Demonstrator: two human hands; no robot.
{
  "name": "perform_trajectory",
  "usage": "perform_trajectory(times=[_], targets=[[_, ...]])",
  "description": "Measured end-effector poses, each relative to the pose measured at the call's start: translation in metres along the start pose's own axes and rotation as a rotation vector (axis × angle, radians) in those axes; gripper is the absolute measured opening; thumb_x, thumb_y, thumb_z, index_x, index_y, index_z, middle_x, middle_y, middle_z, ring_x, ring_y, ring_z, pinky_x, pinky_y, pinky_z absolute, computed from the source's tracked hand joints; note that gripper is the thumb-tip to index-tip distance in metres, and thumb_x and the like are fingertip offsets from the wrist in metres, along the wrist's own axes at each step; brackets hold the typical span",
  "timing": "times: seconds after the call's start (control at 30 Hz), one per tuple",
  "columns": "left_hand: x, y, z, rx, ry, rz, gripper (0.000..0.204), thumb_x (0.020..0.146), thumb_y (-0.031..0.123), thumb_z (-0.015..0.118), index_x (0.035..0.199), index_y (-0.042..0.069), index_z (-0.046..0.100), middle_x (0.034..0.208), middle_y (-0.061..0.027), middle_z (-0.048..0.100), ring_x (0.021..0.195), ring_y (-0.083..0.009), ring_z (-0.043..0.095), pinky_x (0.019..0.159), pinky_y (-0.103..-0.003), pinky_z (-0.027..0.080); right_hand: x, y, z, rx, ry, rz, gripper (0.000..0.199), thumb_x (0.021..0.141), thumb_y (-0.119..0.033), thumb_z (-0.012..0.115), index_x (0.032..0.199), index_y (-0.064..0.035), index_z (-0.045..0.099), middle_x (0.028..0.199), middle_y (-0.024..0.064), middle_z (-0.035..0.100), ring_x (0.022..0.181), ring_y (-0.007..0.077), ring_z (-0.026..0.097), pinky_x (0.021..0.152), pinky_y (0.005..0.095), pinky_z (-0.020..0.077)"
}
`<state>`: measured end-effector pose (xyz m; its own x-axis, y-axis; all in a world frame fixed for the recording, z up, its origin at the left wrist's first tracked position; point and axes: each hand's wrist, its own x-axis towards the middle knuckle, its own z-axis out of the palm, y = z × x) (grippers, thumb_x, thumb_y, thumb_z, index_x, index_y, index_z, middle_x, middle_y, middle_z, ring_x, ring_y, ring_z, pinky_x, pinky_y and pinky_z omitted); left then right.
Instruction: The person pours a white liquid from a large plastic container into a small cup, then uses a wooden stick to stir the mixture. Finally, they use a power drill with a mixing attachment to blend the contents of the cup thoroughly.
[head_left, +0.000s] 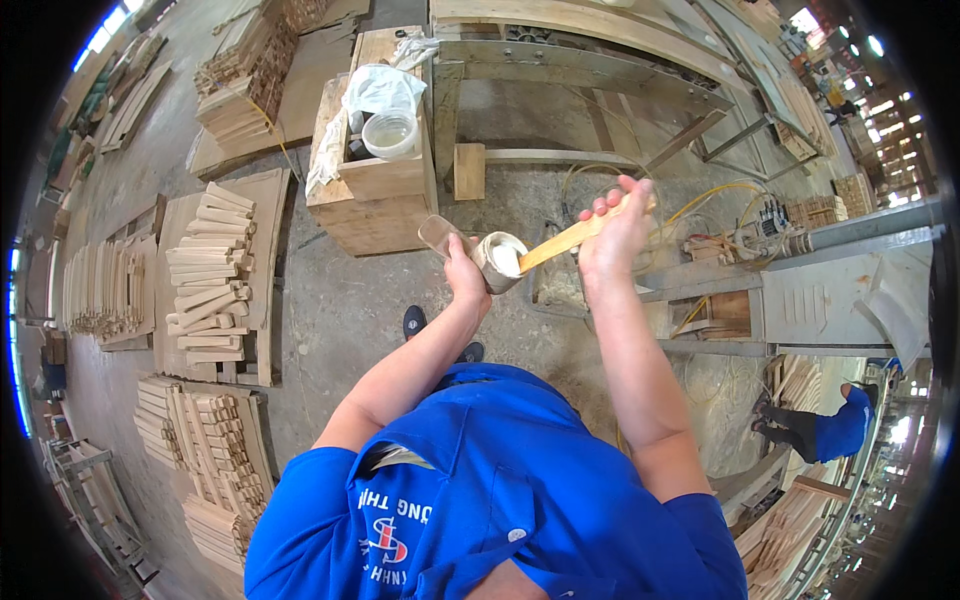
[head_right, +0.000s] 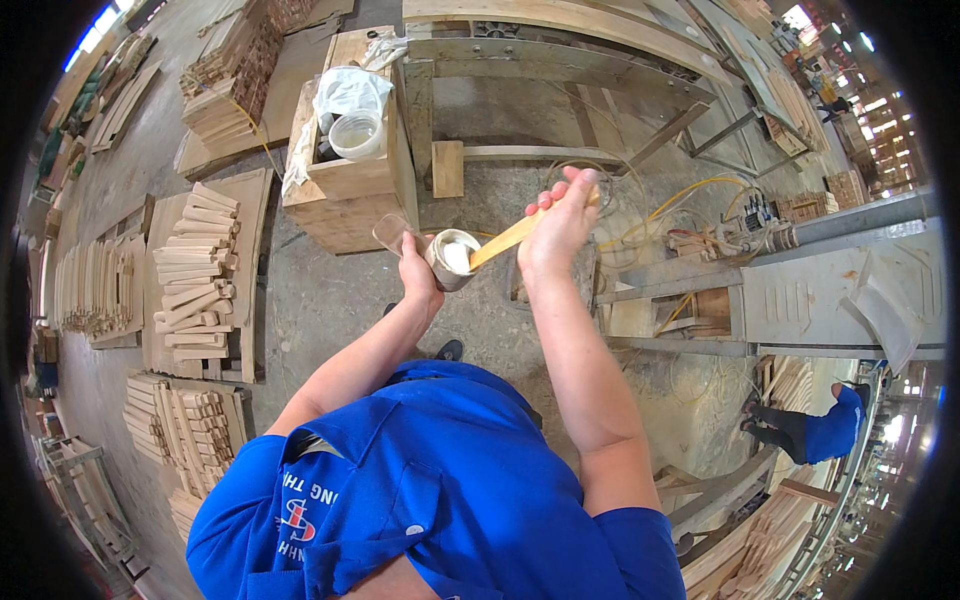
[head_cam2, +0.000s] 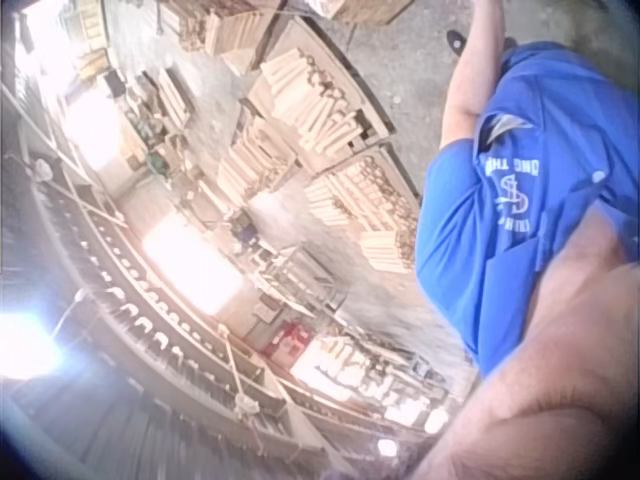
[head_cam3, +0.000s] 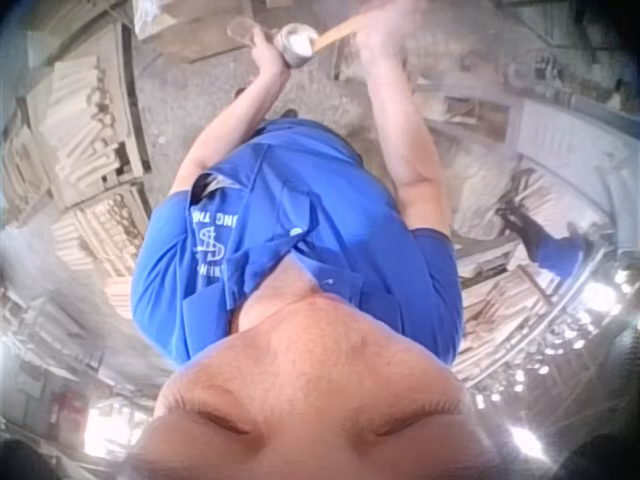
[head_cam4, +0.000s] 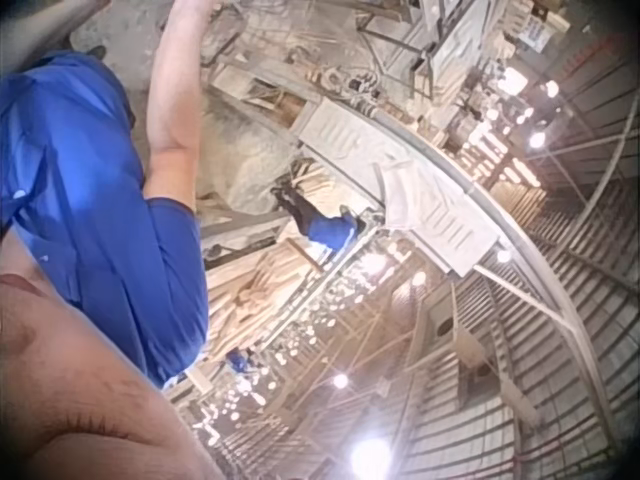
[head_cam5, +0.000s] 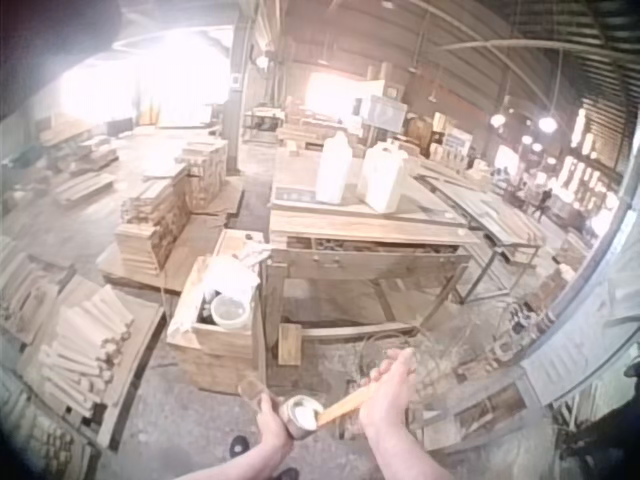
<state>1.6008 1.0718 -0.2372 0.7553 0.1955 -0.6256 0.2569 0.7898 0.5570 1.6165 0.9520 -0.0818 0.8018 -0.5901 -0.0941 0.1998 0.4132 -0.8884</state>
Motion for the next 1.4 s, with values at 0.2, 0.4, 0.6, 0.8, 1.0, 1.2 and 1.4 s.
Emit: perform_trajectory(times=[0.2, 0.4, 0.6, 0.8, 1.0, 1.2, 1.4], targets=[[-0.003, 0.011, 0.005, -0.110, -0.200, -0.121, 0.047, 0.092, 0.045, 0.034, 0.101, 0.002, 0.049, 0.094, -0.0108, 0.059, 0.087, -0.0227, 0.058, 0.079, -0.037, 0.047, -0.011, -0.043, 0.023, 0.108, -0.288, -0.142, 0.044, 0.092, -0.047, 0.037, 0.093, -0.0046, 0.045, 0.067, -0.0002, 0.039, 0.058, 0.0104, 0.039, 0.055, 0.0262, 0.0362], [-0.008, 0.016, 0.008, -0.135, -0.241, -0.141, 0.047, 0.092, 0.044, 0.030, 0.101, 0.003, 0.049, 0.097, -0.0121, 0.060, 0.092, -0.0248, 0.058, 0.083, -0.039, 0.046, -0.028, -0.015, 0.029, 0.188, -0.535, -0.139, 0.046, 0.091, -0.047, 0.041, 0.089, -0.0012, 0.048, 0.065, 0.0026, 0.043, 0.058, 0.0111, 0.042, 0.055, 0.0264, 0.0384], [-0.009, 0.024, 0.007, -0.132, -0.259, -0.297, 0.047, 0.092, 0.044, 0.031, 0.101, 0.002, 0.051, 0.095, -0.0125, 0.060, 0.090, -0.0253, 0.059, 0.082, -0.040, 0.048, -0.034, -0.016, 0.028, -0.087, -0.788, -0.068, 0.047, 0.091, -0.044, 0.042, 0.083, 0.0012, 0.051, 0.059, 0.0049, 0.048, 0.054, 0.0128, 0.048, 0.051, 0.0260, 0.0405], [-0.003, 0.040, 0.009, -0.114, -0.377, -0.317, 0.049, 0.092, 0.043, 0.031, 0.104, 0.000, 0.050, 0.099, -0.0149, 0.060, 0.091, -0.0268, 0.060, 0.084, -0.040, 0.048, -0.041, -0.049, 0.034, -0.005, -0.914, -0.158, 0.064, 0.085, -0.061, 0.038, 0.081, 0.0016, 0.051, 0.059, 0.0090, 0.052, 0.056, 0.0165, 0.053, 0.054, 0.0275, 0.0454], [-0.023, 0.042, 0.021, -0.007, -0.414, -0.317, 0.048, 0.092, 0.043, 0.029, 0.096, 0.001, 0.053, 0.088, -0.0137, 0.061, 0.080, -0.0243, 0.061, 0.076, -0.037, 0.050, -0.035, -0.027, 0.020, -0.036, -1.072, -0.193, 0.067, 0.083, -0.067, 0.030, 0.083, -0.0028, 0.051, 0.059, 0.0113, 0.052, 0.053, 0.0210, 0.050, 0.056, 0.0355, 0.0445], [-0.026, 0.047, 0.021, 0.070, -0.376, -0.395, 0.052, 0.092, 0.044, 0.029, 0.106, -0.002, 0.049, 0.098, -0.0171, 0.059, 0.092, -0.0280, 0.059, 0.084, -0.042, 0.047, -0.033, -0.043, 0.015, 0.004, -1.122, -0.042, 0.066, 0.083, -0.065, 0.037, 0.078, -0.0008, 0.050, 0.060, 0.0106, 0.053, 0.055, 0.0192, 0.053, 0.056, 0.0324, 0.0452], [-0.011, 0.037, 0.010, 0.040, -0.299, -0.095, 0.050, 0.091, 0.044, 0.036, 0.101, -0.002, 0.052, 0.094, -0.0140, 0.060, 0.085, -0.0227, 0.060, 0.076, -0.036, 0.048, -0.036, -0.037, 0.030, 0.070, -0.629, -0.274, 0.056, 0.088, -0.055, 0.038, 0.080, 0.0000, 0.046, 0.061, 0.0078, 0.048, 0.054, 0.0163, 0.049, 0.053, 0.0285, 0.0430]])
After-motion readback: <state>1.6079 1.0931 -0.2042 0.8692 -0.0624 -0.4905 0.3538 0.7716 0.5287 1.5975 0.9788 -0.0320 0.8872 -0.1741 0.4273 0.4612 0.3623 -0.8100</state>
